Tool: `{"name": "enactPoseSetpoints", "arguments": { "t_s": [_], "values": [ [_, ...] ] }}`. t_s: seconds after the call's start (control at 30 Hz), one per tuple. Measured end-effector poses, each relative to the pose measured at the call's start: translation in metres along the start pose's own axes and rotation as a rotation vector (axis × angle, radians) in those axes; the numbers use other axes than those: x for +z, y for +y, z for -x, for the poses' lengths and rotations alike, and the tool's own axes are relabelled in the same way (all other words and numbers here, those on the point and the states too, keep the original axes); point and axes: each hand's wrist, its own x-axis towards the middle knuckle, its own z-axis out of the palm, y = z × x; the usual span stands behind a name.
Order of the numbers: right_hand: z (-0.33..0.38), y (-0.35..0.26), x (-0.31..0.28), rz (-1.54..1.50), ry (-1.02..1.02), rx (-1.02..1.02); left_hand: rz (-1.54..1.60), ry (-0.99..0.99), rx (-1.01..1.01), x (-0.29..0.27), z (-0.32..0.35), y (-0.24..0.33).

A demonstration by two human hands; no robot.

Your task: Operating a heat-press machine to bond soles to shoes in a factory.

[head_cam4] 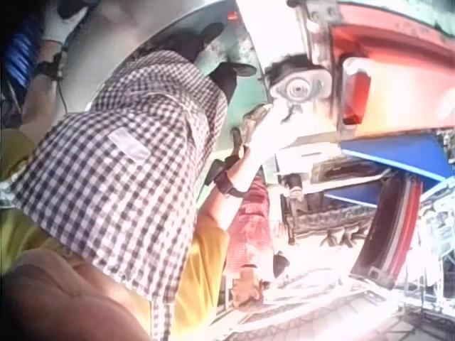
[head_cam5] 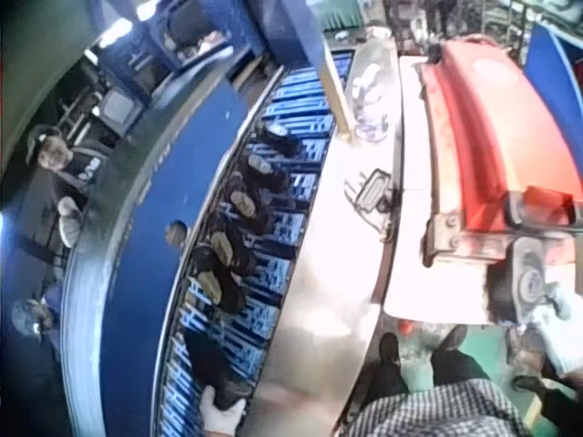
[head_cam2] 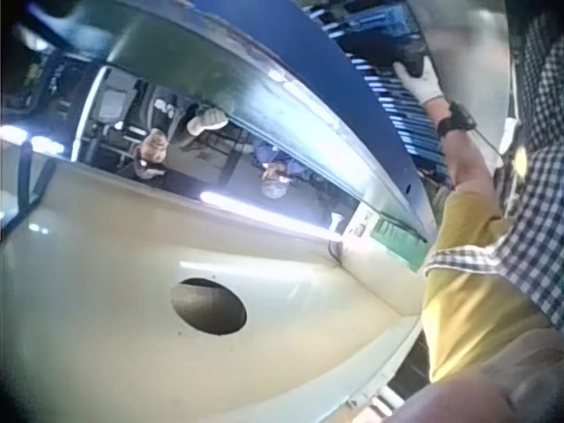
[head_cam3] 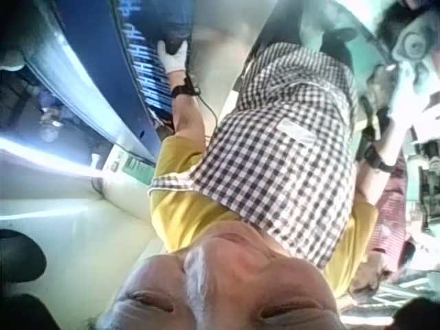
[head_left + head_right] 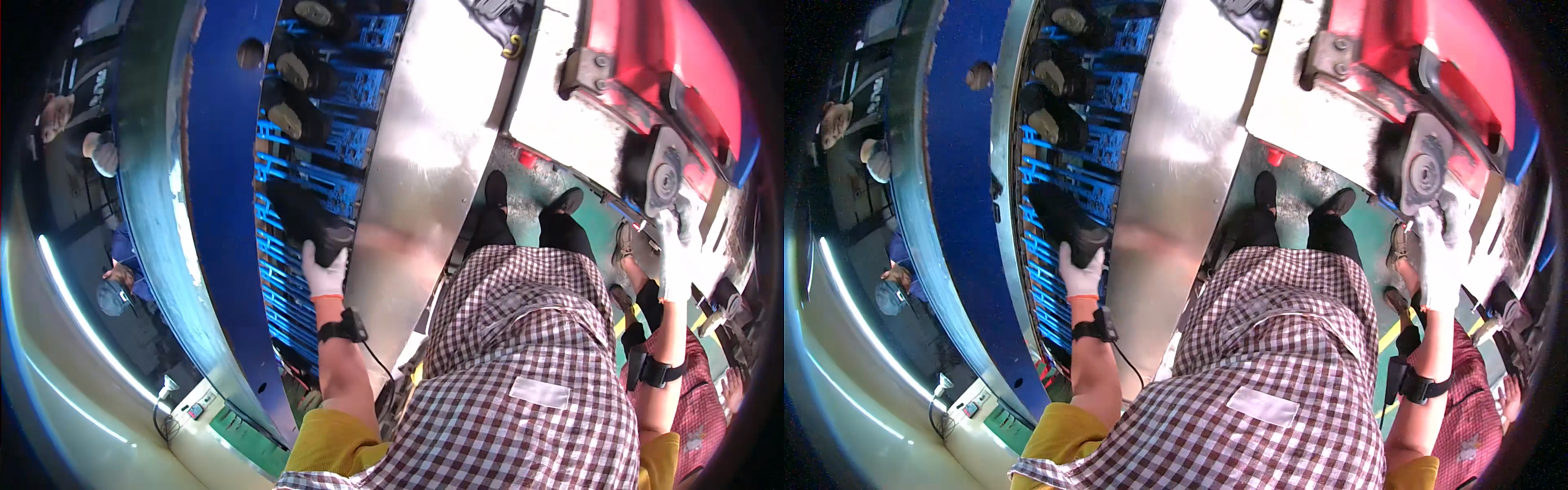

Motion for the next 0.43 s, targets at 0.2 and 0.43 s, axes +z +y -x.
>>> {"name": "enactPoseSetpoints", "arguments": {
  "t_s": [0.2, 0.43],
  "values": [
    [0.01, -0.037, -0.006, 0.2, -0.004, -0.233, 0.411, -0.344, -0.403, 0.146, 0.105, -0.04],
    [0.031, -0.112, -0.047, -0.134, -0.357, -0.515, 0.13, -1.123, -0.323, 0.269, 0.248, -0.053]
  ]
}}
